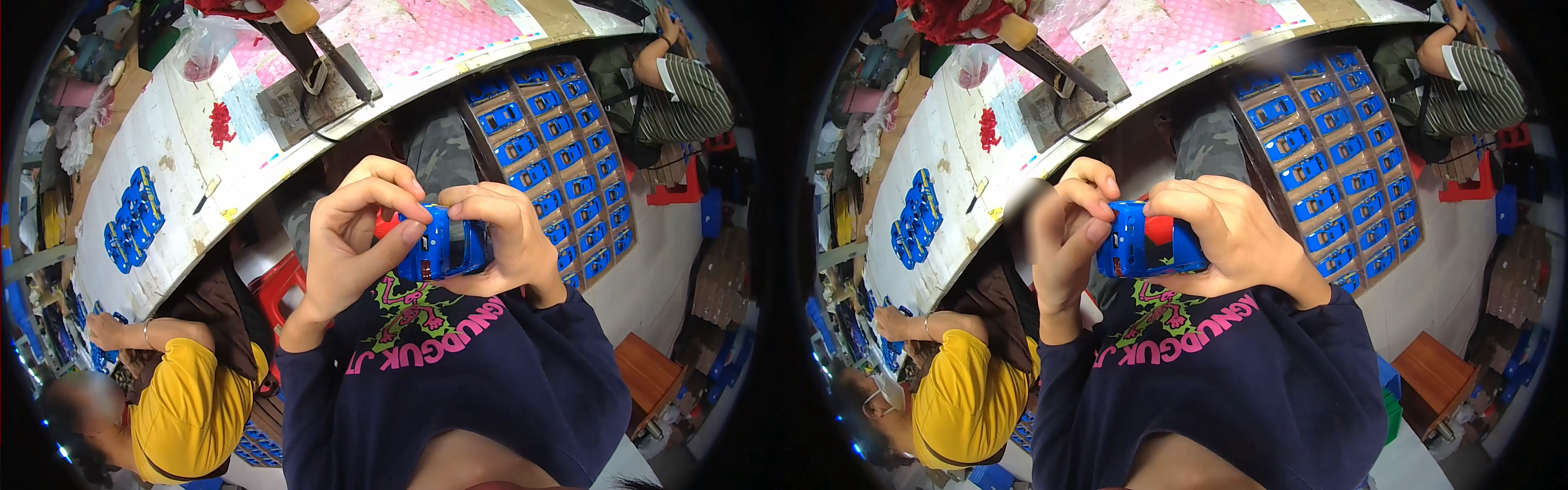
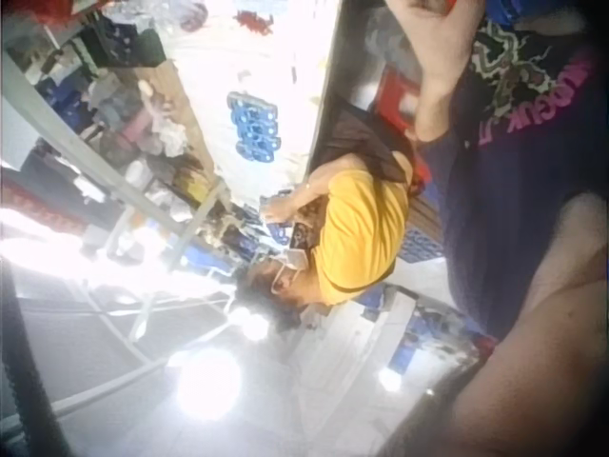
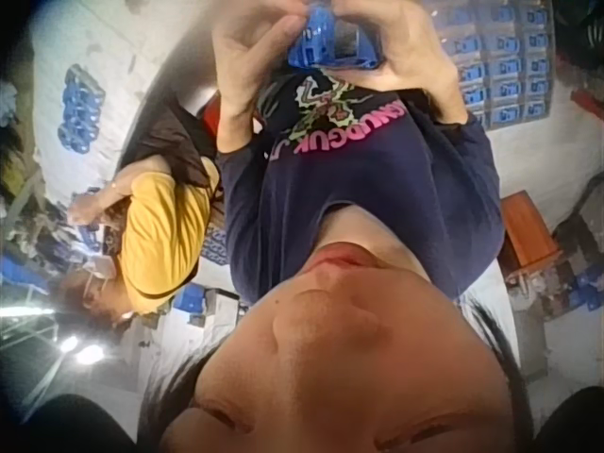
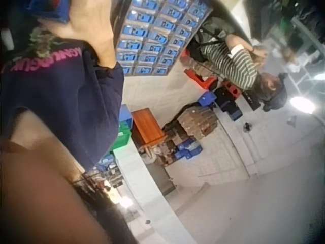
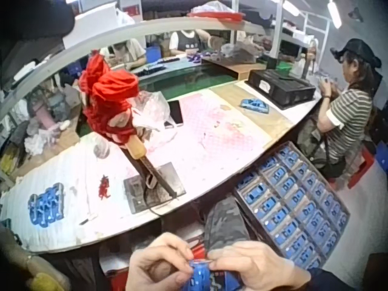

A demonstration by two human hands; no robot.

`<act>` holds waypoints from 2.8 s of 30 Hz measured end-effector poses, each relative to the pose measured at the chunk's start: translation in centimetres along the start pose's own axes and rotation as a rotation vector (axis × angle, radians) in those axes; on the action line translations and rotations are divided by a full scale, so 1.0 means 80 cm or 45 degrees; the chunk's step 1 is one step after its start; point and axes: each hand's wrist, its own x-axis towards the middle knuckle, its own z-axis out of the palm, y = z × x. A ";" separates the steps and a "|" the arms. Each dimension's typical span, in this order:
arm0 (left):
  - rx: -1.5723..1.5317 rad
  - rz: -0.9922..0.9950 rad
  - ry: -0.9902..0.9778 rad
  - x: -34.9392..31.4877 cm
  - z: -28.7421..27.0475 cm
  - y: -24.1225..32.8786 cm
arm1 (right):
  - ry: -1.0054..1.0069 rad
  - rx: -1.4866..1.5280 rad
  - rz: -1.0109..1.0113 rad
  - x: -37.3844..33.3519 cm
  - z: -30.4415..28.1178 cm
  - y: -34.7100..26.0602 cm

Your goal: The person assembles blue plastic toy car bodies by inserting small red plastic pieces into designated slots. They use a soldering iron to heat the plastic around the inserted pieces to secure them in place. The person handles the toy bodies one at a time, repeating the process of insertion and heating for multiple units.

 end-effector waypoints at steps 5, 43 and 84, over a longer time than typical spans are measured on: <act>-0.048 -0.014 0.054 -0.003 0.001 0.000 | 0.000 -0.048 0.006 0.001 0.000 -0.001; -0.242 -0.265 0.046 -0.011 0.006 0.003 | -0.138 -0.147 0.062 0.002 -0.002 -0.012; 0.740 0.855 -0.065 -0.015 0.024 -0.003 | 0.000 0.865 -0.232 -0.015 0.018 0.031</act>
